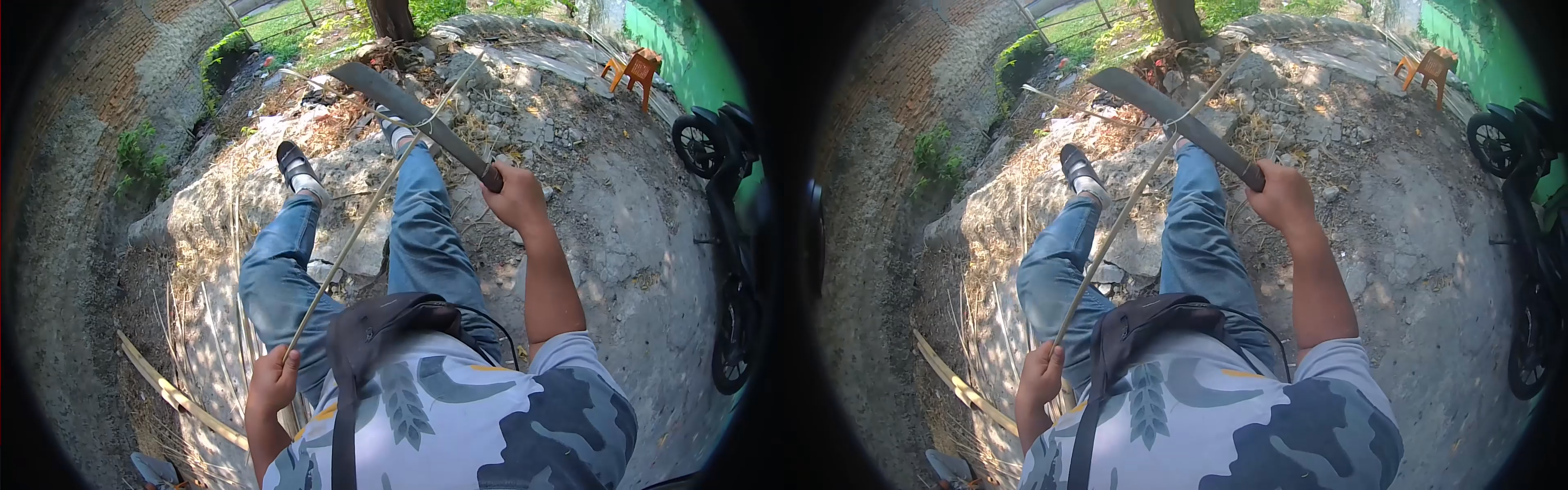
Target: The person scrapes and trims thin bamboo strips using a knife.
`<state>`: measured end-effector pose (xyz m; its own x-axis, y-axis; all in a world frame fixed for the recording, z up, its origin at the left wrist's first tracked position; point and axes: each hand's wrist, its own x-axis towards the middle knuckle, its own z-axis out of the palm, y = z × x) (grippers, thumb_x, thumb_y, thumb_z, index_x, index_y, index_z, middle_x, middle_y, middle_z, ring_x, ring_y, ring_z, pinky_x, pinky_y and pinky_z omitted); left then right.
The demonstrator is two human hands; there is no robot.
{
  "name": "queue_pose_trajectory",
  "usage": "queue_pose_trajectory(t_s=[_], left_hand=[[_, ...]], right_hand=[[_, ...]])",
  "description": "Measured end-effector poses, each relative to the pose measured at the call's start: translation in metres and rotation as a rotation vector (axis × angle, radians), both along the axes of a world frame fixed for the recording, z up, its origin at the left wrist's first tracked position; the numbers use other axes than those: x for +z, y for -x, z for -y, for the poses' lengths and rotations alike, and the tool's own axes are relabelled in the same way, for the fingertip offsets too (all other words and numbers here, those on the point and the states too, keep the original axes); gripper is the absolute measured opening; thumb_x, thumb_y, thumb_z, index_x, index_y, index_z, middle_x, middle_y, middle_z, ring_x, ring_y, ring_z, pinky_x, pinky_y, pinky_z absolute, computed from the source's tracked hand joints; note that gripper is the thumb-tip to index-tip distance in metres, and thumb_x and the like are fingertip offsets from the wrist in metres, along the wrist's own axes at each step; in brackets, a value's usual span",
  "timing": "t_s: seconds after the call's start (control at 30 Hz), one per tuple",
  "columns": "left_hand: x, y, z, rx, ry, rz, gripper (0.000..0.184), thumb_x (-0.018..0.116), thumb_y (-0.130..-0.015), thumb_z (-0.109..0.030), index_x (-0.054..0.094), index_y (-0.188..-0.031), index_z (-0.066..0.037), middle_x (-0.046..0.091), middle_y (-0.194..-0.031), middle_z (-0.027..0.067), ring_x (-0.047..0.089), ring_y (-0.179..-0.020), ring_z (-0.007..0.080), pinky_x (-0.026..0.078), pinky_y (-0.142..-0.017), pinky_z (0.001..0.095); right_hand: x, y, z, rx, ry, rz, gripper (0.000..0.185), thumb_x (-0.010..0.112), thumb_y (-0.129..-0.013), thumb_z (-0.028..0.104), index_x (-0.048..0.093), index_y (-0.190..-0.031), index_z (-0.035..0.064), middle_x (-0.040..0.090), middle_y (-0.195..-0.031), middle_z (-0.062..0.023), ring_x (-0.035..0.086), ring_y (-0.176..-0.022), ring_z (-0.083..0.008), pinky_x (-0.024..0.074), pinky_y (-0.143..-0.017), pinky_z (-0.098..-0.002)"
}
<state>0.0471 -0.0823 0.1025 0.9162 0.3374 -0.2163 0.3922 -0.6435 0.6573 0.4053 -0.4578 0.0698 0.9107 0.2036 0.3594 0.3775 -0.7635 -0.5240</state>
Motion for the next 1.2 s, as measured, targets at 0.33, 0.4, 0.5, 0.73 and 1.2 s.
queue_pose_trajectory(t_s=[0.33, 0.4, 0.5, 0.73, 1.2], left_hand=[[-0.048, -0.018, -0.054, -0.038, 0.103, 0.078, 0.049, 0.057, -0.108, -0.040, 0.055, -0.080, -0.001, 0.045, -0.058, 0.0066, 0.042, -0.058, 0.0140, 0.039, -0.054, 0.0382], [-0.046, -0.002, -0.061, -0.025, 0.090, 0.056, 0.051, 0.057, -0.107, -0.043, 0.055, -0.079, -0.001, 0.048, -0.058, 0.0066, 0.044, -0.057, 0.0147, 0.040, -0.053, 0.0382], [-0.047, 0.026, -0.070, 0.016, 0.064, 0.021, 0.053, 0.056, -0.106, -0.047, 0.057, -0.079, -0.002, 0.051, -0.058, 0.0094, 0.050, -0.056, 0.0176, 0.041, -0.054, 0.0389], [-0.065, 0.017, -0.056, 0.032, 0.062, 0.015, 0.055, 0.057, -0.107, -0.045, 0.053, -0.076, 0.000, 0.047, -0.058, 0.0109, 0.043, -0.058, 0.0180, 0.040, -0.055, 0.0395], [-0.078, 0.011, -0.088, 0.008, -0.018, -0.034, 0.055, 0.056, -0.105, -0.048, 0.053, -0.077, -0.001, 0.052, -0.061, 0.0156, 0.051, -0.055, 0.0283, 0.041, -0.056, 0.0433]], right_hand=[[-0.002, 0.041, -0.067, 0.383, 0.208, 0.120, 0.020, 0.076, -0.074, 0.022, 0.063, -0.085, 0.0112, 0.067, -0.075, -0.0128, 0.070, -0.074, -0.0367, 0.0546, -0.067, -0.0490], [0.009, 0.018, -0.057, 0.302, 0.212, 0.140, 0.019, 0.074, -0.075, 0.021, 0.065, -0.088, 0.0110, 0.068, -0.077, -0.0139, 0.070, -0.077, -0.0383, 0.0548, -0.068, -0.0489], [0.028, -0.007, -0.036, 0.014, 0.175, 0.010, 0.019, 0.073, -0.080, 0.022, 0.069, -0.093, 0.0101, 0.071, -0.083, -0.0166, 0.070, -0.080, -0.0401, 0.0549, -0.069, -0.0495], [-0.001, 0.019, -0.032, -0.075, 0.031, -0.153, 0.022, 0.076, -0.081, 0.026, 0.070, -0.093, 0.0078, 0.071, -0.082, -0.0174, 0.070, -0.080, -0.0398, 0.0531, -0.069, -0.0491], [0.000, -0.028, -0.031, -0.037, 0.231, -0.007, 0.016, 0.071, -0.080, 0.024, 0.068, -0.089, 0.0113, 0.070, -0.081, -0.0163, 0.070, -0.080, -0.0403, 0.0542, -0.071, -0.0524]])
